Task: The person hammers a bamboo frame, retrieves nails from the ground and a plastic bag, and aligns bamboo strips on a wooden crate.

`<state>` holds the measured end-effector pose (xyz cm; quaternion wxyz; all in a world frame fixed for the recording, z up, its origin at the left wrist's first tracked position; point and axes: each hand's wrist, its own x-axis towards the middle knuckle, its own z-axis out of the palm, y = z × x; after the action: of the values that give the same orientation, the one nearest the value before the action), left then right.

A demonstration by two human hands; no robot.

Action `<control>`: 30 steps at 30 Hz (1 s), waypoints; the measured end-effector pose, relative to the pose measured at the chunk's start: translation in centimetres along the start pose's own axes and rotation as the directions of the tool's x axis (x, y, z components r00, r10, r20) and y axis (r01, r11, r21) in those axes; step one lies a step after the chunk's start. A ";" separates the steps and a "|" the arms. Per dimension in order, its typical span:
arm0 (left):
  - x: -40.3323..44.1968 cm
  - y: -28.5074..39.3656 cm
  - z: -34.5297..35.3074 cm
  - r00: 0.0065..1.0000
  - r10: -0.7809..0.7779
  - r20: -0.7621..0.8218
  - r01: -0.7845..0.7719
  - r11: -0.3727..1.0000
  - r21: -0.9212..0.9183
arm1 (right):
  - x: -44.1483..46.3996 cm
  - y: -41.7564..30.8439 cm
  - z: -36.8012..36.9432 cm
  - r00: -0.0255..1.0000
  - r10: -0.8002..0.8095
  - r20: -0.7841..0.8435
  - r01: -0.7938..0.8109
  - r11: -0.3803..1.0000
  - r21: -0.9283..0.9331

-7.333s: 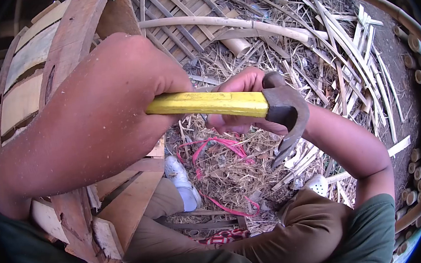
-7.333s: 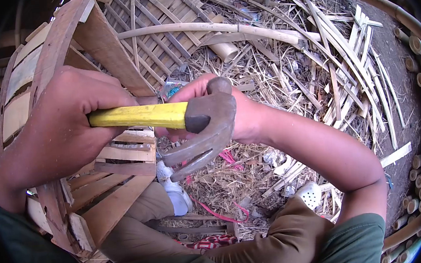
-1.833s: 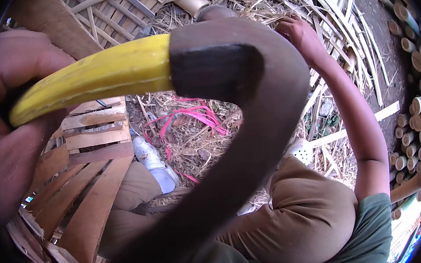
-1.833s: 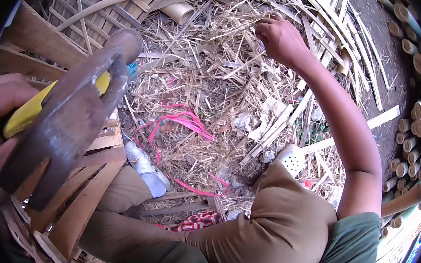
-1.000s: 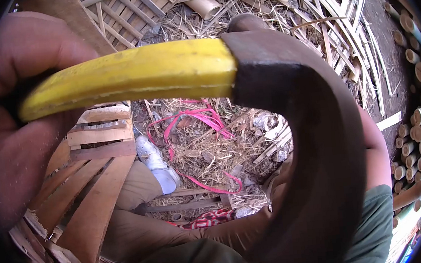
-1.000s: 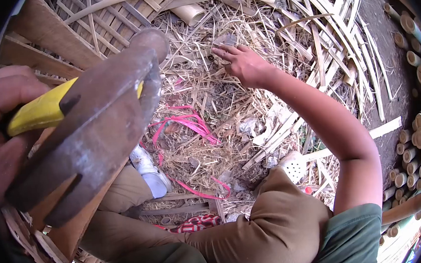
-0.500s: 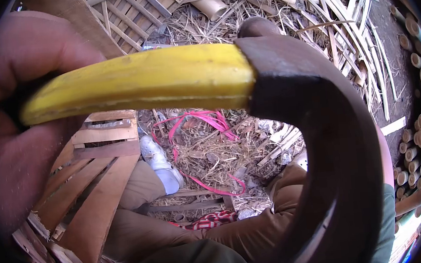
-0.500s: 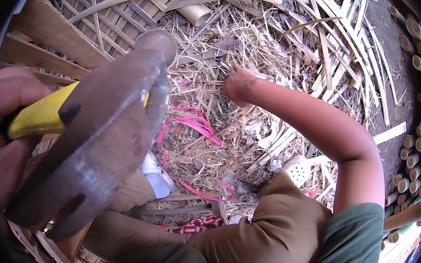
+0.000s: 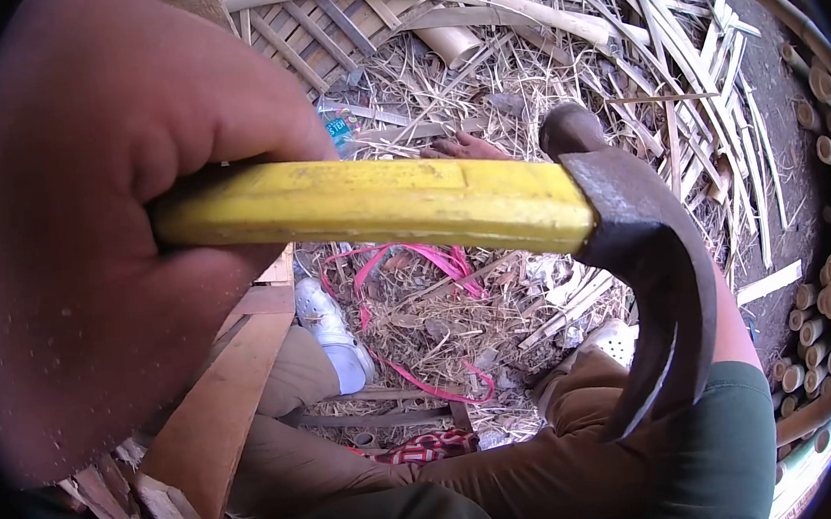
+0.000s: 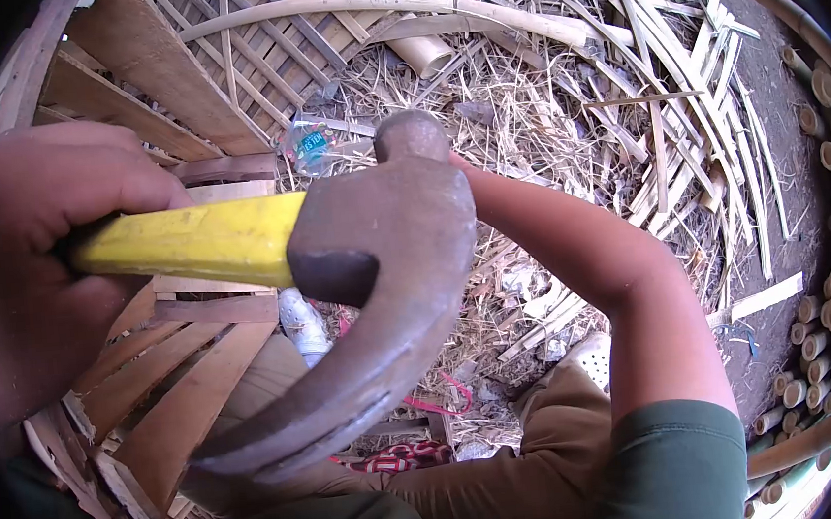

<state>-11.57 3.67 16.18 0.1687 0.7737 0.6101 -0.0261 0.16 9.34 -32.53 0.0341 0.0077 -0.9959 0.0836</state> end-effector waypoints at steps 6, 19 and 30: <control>-0.4 -0.8 0.1 0.999 0.036 -0.011 -0.036 0.999 -0.007 | -1.1 0.5 -3.6 0.985 0.159 0.067 -0.170 0.961 0.219; -0.2 -0.2 -0.1 1.000 -0.002 0.013 0.003 0.997 -0.080 | -2.6 0.4 -7.2 0.933 0.329 0.145 -0.359 0.846 0.393; -0.1 -0.4 -0.3 0.999 0.048 0.008 -0.048 0.998 -0.049 | -1.0 0.6 -7.2 0.913 0.391 0.113 -0.399 0.806 0.437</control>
<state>-12.03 3.75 16.42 0.1910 0.7837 0.5910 -0.0106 1.62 11.09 -25.62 0.0045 -0.1912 -0.9288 0.3173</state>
